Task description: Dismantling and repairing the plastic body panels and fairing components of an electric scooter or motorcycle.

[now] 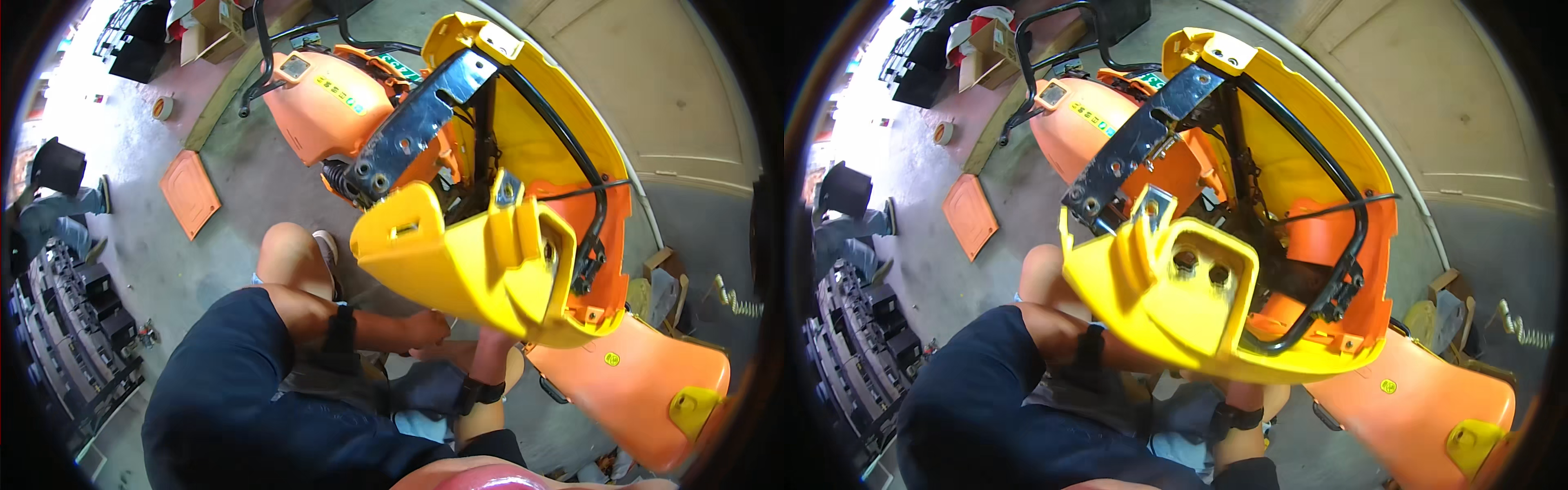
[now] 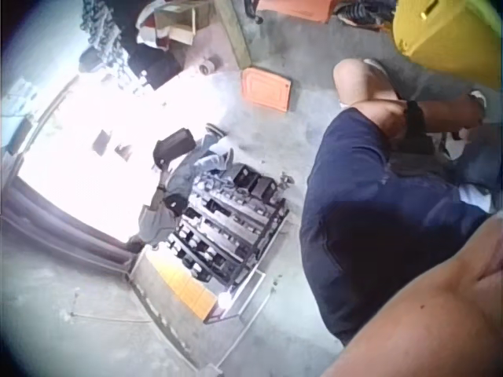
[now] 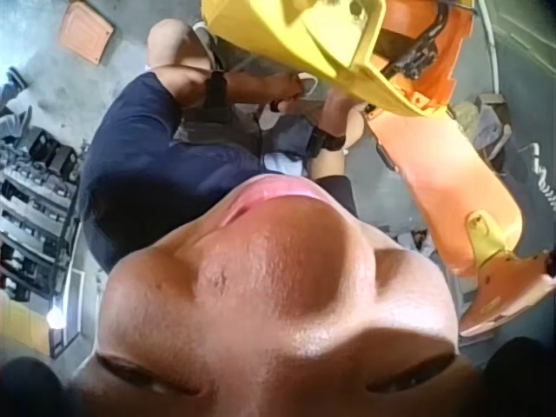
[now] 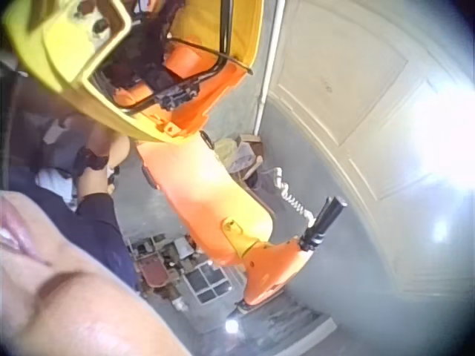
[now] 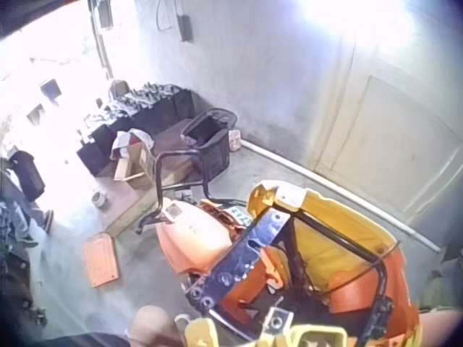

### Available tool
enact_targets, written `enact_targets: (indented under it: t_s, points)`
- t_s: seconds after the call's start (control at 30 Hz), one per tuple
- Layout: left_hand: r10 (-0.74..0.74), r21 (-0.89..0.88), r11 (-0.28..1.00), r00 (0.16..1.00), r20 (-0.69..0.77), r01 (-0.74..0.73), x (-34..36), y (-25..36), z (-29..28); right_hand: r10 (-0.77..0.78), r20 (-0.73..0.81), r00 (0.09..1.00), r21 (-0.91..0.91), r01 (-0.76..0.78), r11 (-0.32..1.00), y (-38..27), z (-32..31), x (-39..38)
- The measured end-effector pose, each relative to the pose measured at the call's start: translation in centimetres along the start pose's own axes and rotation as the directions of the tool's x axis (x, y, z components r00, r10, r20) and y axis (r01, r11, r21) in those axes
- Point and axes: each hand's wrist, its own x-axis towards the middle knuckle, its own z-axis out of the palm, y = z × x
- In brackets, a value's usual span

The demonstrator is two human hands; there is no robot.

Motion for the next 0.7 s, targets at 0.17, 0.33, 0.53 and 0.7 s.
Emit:
enact_targets:
  t_s: [0.17,0.33,0.53,0.7]
  points:
    - [0.078,-0.031,0.996,0.995,-0.061,-0.08,-2.2,1.1,1.8,0.077,-0.172,0.982,-0.273,-0.122,0.954,-0.9,-1.0,-0.9]
    - [0.06,-0.077,0.995,0.995,-0.083,-0.066,-5.7,2.0,1.0,0.253,-0.197,0.947,-0.54,-0.32,0.779,-1.2,-2.5,-3.4]
    - [0.206,-0.195,0.944,0.936,-0.287,-0.267,-8.7,5.0,2.8,0.474,-0.01,0.881,-0.981,-0.1,0.165,0.6,-6.4,-8.7]
    - [-0.295,-0.55,0.819,0.942,-0.162,0.162,-7.5,-3.9,0.0,0.636,-0.305,0.709,-0.914,-0.406,0.014,1.2,-3.7,-12.0]
